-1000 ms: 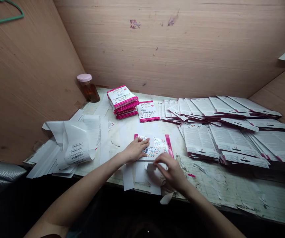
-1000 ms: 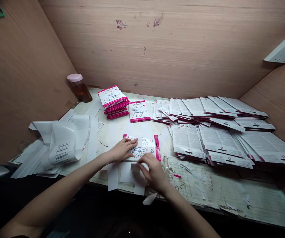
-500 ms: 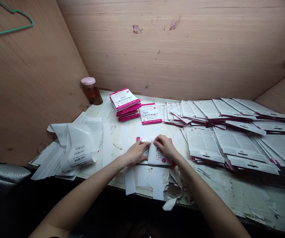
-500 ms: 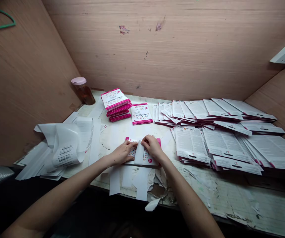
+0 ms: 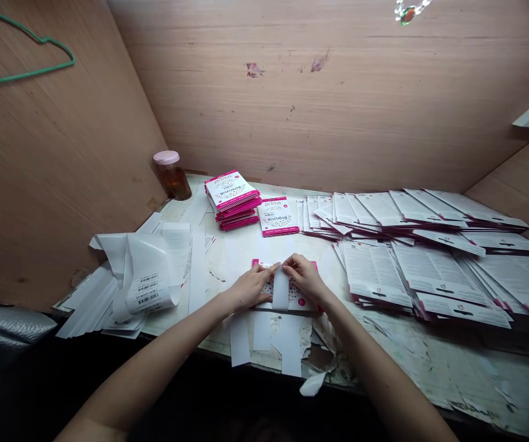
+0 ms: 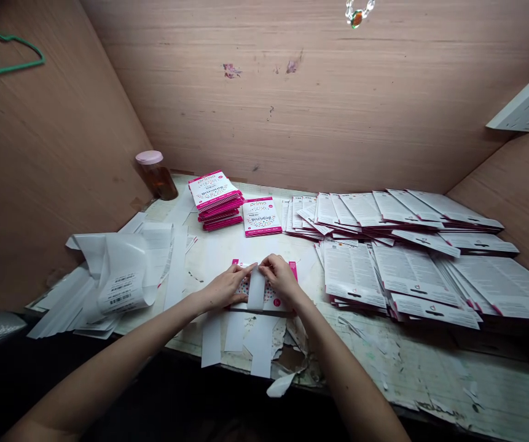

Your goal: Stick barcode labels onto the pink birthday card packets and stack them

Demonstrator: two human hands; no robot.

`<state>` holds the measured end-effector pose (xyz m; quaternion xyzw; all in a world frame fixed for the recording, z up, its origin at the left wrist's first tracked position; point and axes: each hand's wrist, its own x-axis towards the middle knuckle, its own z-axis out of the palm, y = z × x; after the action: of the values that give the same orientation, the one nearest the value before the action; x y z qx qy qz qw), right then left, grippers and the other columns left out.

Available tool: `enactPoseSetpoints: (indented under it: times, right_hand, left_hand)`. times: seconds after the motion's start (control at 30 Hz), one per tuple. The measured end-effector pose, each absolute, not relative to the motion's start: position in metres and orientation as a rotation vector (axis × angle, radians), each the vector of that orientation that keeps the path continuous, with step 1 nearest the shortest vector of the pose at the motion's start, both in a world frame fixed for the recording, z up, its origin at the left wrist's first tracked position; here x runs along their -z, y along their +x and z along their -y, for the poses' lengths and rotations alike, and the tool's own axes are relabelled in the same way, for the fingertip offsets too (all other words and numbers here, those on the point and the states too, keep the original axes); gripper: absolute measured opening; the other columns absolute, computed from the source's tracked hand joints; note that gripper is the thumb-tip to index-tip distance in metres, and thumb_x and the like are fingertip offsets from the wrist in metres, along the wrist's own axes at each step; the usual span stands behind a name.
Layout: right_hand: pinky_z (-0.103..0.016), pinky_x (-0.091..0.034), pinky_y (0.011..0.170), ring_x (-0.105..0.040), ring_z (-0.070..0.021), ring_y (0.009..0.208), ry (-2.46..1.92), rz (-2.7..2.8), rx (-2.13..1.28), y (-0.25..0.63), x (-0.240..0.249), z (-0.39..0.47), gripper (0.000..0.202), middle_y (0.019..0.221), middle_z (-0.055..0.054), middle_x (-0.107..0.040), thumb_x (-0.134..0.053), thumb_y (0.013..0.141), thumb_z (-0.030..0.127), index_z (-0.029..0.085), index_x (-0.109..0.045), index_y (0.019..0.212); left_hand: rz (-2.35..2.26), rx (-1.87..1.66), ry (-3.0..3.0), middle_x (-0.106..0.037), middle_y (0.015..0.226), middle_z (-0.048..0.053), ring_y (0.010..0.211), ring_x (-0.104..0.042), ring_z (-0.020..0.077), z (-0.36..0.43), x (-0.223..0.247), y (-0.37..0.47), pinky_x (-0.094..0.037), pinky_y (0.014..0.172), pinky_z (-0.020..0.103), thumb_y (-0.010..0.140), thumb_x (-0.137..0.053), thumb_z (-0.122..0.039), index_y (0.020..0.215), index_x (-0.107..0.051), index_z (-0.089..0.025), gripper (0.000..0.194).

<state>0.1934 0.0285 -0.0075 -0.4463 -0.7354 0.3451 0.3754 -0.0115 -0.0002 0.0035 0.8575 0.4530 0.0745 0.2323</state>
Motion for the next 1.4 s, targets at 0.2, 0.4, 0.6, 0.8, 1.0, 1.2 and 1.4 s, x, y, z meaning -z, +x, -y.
enactPoseSetpoints:
  times: [0.2,0.4,0.6,0.8,1.0,1.2,1.4]
  right_hand:
    - [-0.034,-0.044,0.078,-0.055,-0.0191,0.083,-0.98,1.98,-0.882,0.204,-0.025,-0.012,0.013,0.082,-0.003,-0.062,-0.058,0.089,0.029,0.021,-0.06,0.079]
    - [-0.032,-0.043,0.073,-0.055,-0.0181,0.08,-1.029,1.999,-0.845,0.211,-0.03,0.005,0.011,0.082,-0.003,-0.061,-0.054,0.092,0.027,0.021,-0.058,0.084]
    - [-0.034,-0.041,0.078,-0.05,-0.0192,0.083,-1.282,2.017,-0.728,0.195,0.008,-0.033,0.013,0.081,-0.002,-0.058,-0.06,0.083,0.014,0.02,-0.057,0.072]
    - [-0.036,-0.04,0.083,-0.047,-0.0209,0.088,-1.335,2.034,-0.674,0.187,0.026,-0.042,0.013,0.086,-0.004,-0.055,-0.065,0.082,0.016,0.02,-0.06,0.071]
    - [-0.035,-0.042,0.082,-0.049,-0.0202,0.088,-1.339,2.062,-0.651,0.188,0.029,-0.042,0.012,0.087,-0.003,-0.055,-0.065,0.082,0.017,0.02,-0.06,0.072]
    - [-0.033,-0.043,0.079,-0.05,-0.0192,0.084,-1.358,2.063,-0.592,0.187,0.03,-0.043,0.015,0.083,-0.002,-0.055,-0.066,0.079,0.013,0.02,-0.058,0.069]
    - [-0.037,-0.042,0.078,-0.048,-0.0228,0.085,-1.375,1.969,-0.477,0.173,0.005,-0.028,0.013,0.088,-0.005,-0.051,-0.061,0.078,0.01,0.02,-0.057,0.085]
  left_hand:
    - [-1.159,-0.124,2.544,-0.057,0.125,0.008,0.117,-0.047,0.0303,-0.003,-0.005,-0.01,-0.046,0.095,0.042,0.083,-0.067,-0.031,0.132,-0.048,-0.025,0.053]
    - [-1.119,-0.056,2.637,-0.04,0.149,0.009,0.137,-0.031,0.0375,-0.006,-0.001,-0.01,-0.034,0.107,0.052,0.082,-0.07,-0.032,0.124,-0.056,-0.024,0.045]
    - [-1.172,-0.161,2.442,-0.041,0.148,0.017,0.142,-0.029,0.032,-0.009,0.004,-0.014,-0.025,0.115,0.053,0.076,-0.076,-0.033,0.141,-0.034,-0.019,0.079]
    - [-1.132,-0.178,2.376,-0.034,0.151,0.022,0.142,-0.028,0.0312,-0.008,0.002,-0.017,-0.024,0.116,0.051,0.079,-0.071,-0.028,0.147,-0.019,-0.013,0.087]
    - [-1.116,-0.207,2.388,-0.033,0.153,0.016,0.142,-0.028,0.03,-0.007,0.0,-0.018,-0.027,0.115,0.05,0.089,-0.055,-0.028,0.148,-0.025,-0.015,0.067]
    - [-1.144,-0.201,2.562,-0.042,0.148,0.014,0.141,-0.03,0.0339,-0.005,0.008,-0.011,-0.026,0.114,0.054,0.085,-0.067,-0.037,0.135,-0.047,-0.019,0.057]
    - [-1.13,-0.177,2.615,-0.043,0.148,0.012,0.141,-0.026,0.0395,-0.006,0.009,-0.007,-0.03,0.112,0.055,0.082,-0.069,-0.037,0.127,-0.055,-0.016,0.052]
